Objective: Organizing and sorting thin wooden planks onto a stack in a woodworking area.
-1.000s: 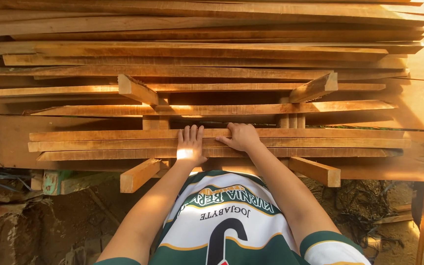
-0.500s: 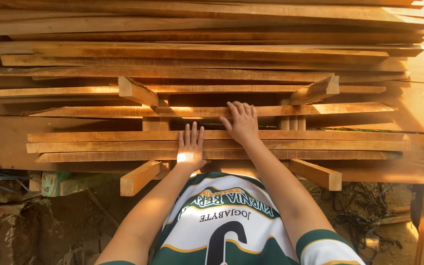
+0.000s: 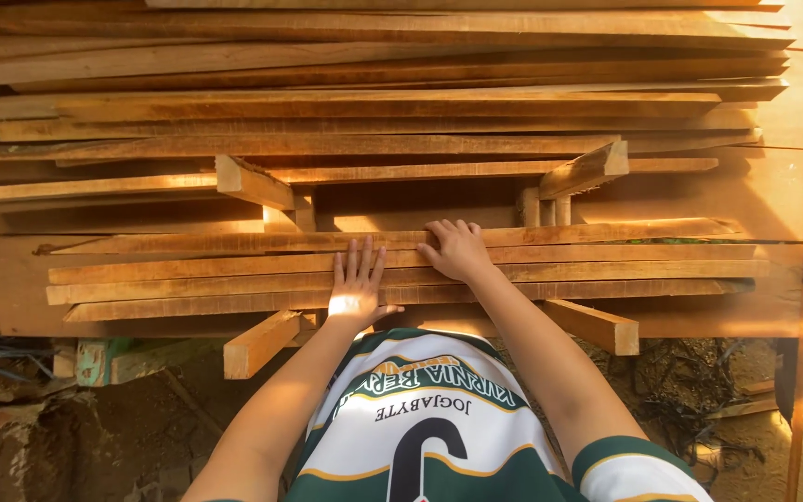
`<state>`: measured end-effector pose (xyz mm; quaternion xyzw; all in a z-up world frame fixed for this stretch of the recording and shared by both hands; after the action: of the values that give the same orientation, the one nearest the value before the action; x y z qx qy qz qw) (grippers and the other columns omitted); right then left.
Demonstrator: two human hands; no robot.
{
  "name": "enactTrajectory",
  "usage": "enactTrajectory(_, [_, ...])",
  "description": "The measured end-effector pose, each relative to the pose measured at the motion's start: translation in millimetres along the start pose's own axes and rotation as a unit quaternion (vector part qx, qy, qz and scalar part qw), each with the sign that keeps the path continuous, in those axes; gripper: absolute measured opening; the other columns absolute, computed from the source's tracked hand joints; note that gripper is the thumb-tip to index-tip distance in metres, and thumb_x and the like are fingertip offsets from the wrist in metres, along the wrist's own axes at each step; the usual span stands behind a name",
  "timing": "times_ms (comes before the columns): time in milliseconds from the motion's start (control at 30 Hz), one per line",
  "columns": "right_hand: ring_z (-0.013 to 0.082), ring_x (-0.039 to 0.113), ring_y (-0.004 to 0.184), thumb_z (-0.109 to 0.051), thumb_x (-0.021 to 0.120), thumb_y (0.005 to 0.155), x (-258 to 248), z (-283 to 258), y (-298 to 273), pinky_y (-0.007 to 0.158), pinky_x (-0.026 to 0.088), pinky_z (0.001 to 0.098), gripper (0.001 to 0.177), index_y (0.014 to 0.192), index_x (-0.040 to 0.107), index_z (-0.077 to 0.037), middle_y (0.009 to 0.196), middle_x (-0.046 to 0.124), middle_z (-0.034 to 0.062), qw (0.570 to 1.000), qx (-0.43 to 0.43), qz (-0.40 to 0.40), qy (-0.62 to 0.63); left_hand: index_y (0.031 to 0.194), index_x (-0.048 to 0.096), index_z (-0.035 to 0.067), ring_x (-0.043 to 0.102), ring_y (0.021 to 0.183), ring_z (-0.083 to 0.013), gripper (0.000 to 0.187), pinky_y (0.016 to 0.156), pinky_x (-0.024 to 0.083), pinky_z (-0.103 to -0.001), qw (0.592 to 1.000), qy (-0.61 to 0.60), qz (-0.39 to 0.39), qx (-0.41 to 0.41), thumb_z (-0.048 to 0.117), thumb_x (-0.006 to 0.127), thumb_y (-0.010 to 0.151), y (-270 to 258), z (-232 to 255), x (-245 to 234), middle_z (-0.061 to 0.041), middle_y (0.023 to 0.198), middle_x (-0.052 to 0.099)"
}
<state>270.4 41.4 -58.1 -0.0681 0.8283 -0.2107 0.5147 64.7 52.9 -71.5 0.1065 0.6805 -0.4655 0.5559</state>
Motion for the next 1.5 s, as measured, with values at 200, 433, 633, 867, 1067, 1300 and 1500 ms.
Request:
enactTrajectory(200, [0.0304, 0.066, 0.116, -0.057, 0.052, 0.095, 3.2, 5.0, 12.4, 0.1, 0.047, 0.0492, 0.053, 0.128, 0.065, -0.017, 0.121, 0.072, 0.0079, 0.995, -0.003, -0.098, 0.007, 0.166, -0.003, 0.017, -0.015, 0.156, -0.0445, 0.13, 0.124, -0.003, -0.064, 1.0, -0.011, -0.012, -0.015, 0.079, 0.067, 0.076, -7.1, -1.1, -2.6, -0.016, 0.171, -0.016])
enactTrajectory(433, [0.022, 0.071, 0.105, -0.049, 0.058, 0.098, -3.2, 1.6, 12.1, 0.091, 0.049, 0.0395, 0.039, 0.122, 0.052, -0.018, 0.106, 0.073, 0.0033, 0.994, -0.084, 0.012, -0.072, 0.165, -0.008, 0.017, -0.016, 0.155, -0.0458, 0.133, 0.124, -0.002, -0.065, 1.0, 0.006, -0.004, -0.014, 0.071, 0.074, 0.076, -1.3, -0.2, 3.5, -0.019, 0.17, -0.018])
enactTrajectory(633, [0.0166, 0.061, 0.104, -0.056, 0.051, 0.102, -5.9, -12.9, -5.7, 0.095, 0.038, 0.0386, 0.04, 0.13, 0.064, -0.031, 0.108, 0.062, -0.0041, 0.968, -0.098, 0.213, -0.084, 0.165, -0.008, 0.015, -0.016, 0.155, -0.0465, 0.134, 0.123, -0.004, -0.065, 1.0, 0.01, -0.012, -0.01, 0.069, 0.076, 0.077, -1.0, 0.4, 5.8, -0.021, 0.17, -0.017])
enactTrajectory(867, [0.023, 0.056, 0.117, -0.052, 0.052, 0.104, 2.7, -13.6, -2.1, 0.11, 0.029, 0.0471, 0.039, 0.131, 0.062, -0.025, 0.119, 0.059, 0.0023, 0.986, -0.06, 0.155, 0.016, 0.166, -0.006, 0.014, -0.016, 0.155, -0.0472, 0.134, 0.123, -0.004, -0.066, 1.0, 0.012, -0.007, -0.007, 0.07, 0.076, 0.075, -1.5, 3.6, 6.8, -0.022, 0.17, -0.016])
enactTrajectory(1067, [0.0215, 0.061, 0.113, -0.053, 0.052, 0.102, 0.4, -13.5, 8.5, 0.109, 0.034, 0.0479, 0.036, 0.126, 0.056, -0.027, 0.111, 0.066, -0.0006, 0.998, -0.028, 0.032, 0.042, 0.166, -0.004, 0.014, -0.012, 0.156, -0.0464, 0.132, 0.123, -0.002, -0.066, 1.0, -0.003, -0.011, -0.012, 0.068, 0.077, 0.076, 2.1, 0.4, -0.5, -0.02, 0.171, -0.015])
enactTrajectory(1300, [0.0266, 0.066, 0.117, -0.075, 0.043, 0.094, -13.1, -25.9, 12.7, 0.1, 0.043, 0.0449, 0.068, 0.121, 0.063, -0.016, 0.12, 0.073, 0.0091, 0.993, 0.05, -0.106, -0.022, 0.166, -0.005, 0.015, -0.013, 0.156, -0.0457, 0.133, 0.123, -0.003, -0.067, 1.0, -0.002, -0.022, -0.008, 0.07, 0.075, 0.076, 0.1, 0.7, 2.9, -0.019, 0.171, -0.015])
enactTrajectory(1500, [0.0305, 0.067, 0.121, -0.086, 0.044, 0.084, -20.0, -27.6, 20.7, 0.1, 0.05, 0.0457, 0.089, 0.131, 0.066, -0.013, 0.124, 0.073, 0.014, 0.979, 0.082, -0.184, -0.005, 0.166, -0.006, 0.016, -0.014, 0.156, -0.0441, 0.128, 0.123, -0.005, -0.065, 0.998, -0.041, -0.043, -0.008, 0.072, 0.07, 0.08, -5.2, -2.6, -15.4, -0.016, 0.171, -0.017])
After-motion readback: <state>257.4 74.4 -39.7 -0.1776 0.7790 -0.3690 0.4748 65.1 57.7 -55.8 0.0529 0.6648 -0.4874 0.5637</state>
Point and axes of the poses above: each hand's wrist, its own y-axis towards the middle knuckle, its own x-axis out of the palm, z = x × y, the point moved 8 cm from there along y, towards the middle knuckle
